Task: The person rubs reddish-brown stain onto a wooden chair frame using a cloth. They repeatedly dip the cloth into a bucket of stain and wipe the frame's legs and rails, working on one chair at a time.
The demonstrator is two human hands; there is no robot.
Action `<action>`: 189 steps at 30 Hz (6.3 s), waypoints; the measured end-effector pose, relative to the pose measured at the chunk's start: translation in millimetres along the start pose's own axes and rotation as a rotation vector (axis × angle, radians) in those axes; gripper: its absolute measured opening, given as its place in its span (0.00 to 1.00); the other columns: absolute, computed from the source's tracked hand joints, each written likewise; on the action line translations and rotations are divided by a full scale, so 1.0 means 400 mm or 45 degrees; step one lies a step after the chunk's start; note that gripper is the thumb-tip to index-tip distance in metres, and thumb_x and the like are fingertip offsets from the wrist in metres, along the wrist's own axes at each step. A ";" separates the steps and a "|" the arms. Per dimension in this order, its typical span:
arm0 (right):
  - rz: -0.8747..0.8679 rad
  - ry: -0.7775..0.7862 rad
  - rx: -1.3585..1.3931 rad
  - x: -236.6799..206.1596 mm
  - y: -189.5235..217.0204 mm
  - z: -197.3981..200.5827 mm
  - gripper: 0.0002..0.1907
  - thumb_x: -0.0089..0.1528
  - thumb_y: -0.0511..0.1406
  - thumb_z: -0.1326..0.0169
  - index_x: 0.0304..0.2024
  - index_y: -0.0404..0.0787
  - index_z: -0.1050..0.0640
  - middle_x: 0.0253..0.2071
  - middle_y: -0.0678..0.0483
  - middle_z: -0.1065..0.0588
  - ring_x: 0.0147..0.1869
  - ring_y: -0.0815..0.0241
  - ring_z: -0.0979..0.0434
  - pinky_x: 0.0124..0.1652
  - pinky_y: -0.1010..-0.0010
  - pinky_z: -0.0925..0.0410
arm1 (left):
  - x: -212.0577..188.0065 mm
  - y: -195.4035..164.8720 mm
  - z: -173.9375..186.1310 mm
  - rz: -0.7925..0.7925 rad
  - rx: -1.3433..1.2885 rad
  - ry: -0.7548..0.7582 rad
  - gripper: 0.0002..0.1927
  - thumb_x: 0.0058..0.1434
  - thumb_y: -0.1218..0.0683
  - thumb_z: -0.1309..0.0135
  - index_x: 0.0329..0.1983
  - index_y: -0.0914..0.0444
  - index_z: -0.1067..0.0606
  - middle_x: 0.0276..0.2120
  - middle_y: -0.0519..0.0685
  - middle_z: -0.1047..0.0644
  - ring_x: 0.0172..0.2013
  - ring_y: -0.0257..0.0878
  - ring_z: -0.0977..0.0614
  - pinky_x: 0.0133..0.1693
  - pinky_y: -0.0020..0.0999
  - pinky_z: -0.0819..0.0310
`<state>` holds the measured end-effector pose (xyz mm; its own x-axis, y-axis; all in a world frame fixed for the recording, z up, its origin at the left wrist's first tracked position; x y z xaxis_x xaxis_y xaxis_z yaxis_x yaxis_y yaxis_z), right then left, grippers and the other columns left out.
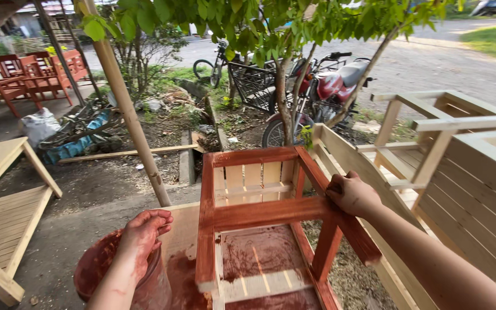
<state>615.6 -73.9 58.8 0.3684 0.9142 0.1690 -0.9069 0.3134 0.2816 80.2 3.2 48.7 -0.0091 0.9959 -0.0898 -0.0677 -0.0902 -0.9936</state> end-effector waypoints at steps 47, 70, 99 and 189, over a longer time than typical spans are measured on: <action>0.373 -0.474 0.631 0.507 0.154 -0.011 0.32 0.57 0.45 0.37 0.60 0.41 0.28 0.52 0.39 0.27 0.58 0.40 0.27 0.57 0.54 0.32 | 0.251 0.017 0.041 0.113 -0.030 -0.158 0.11 0.64 0.53 0.50 0.46 0.57 0.22 0.42 0.44 0.17 0.47 0.38 0.18 0.52 0.45 0.37; 0.129 -0.110 -0.023 0.424 0.543 -0.141 0.19 0.64 0.52 0.47 0.54 0.55 0.24 0.58 0.51 0.33 0.67 0.42 0.37 0.57 0.48 0.29 | 0.253 0.026 0.134 0.157 0.013 -0.222 0.07 0.65 0.53 0.49 0.42 0.57 0.22 0.39 0.43 0.16 0.45 0.36 0.17 0.50 0.39 0.30; 0.562 0.184 -0.074 0.204 0.930 -0.199 0.22 0.58 0.45 0.38 0.54 0.54 0.25 0.59 0.53 0.35 0.68 0.39 0.41 0.56 0.48 0.28 | 0.065 0.003 0.294 0.102 -0.081 -0.251 0.06 0.64 0.54 0.48 0.41 0.57 0.22 0.38 0.44 0.16 0.43 0.37 0.16 0.51 0.43 0.30; -0.667 -0.715 2.901 -0.217 0.042 -0.328 0.25 0.74 0.45 0.58 0.66 0.35 0.36 0.59 0.37 0.25 0.46 0.43 0.16 0.41 0.49 0.20 | 0.082 0.151 -0.162 0.104 0.072 0.402 0.11 0.61 0.53 0.49 0.46 0.56 0.23 0.40 0.44 0.20 0.43 0.37 0.20 0.43 0.39 0.34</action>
<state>541.4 -114.2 -75.1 0.7437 0.6373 -0.2020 0.6458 -0.6070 0.4631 140.3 30.6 -18.5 0.2921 0.9365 -0.1942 -0.1346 -0.1607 -0.9778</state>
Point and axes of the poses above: each hand's wrist, its own x-axis towards the middle knuckle, its own z-axis out of the back of the hand, y = z × x, the point moved 6 cm from there along x, towards the middle knuckle
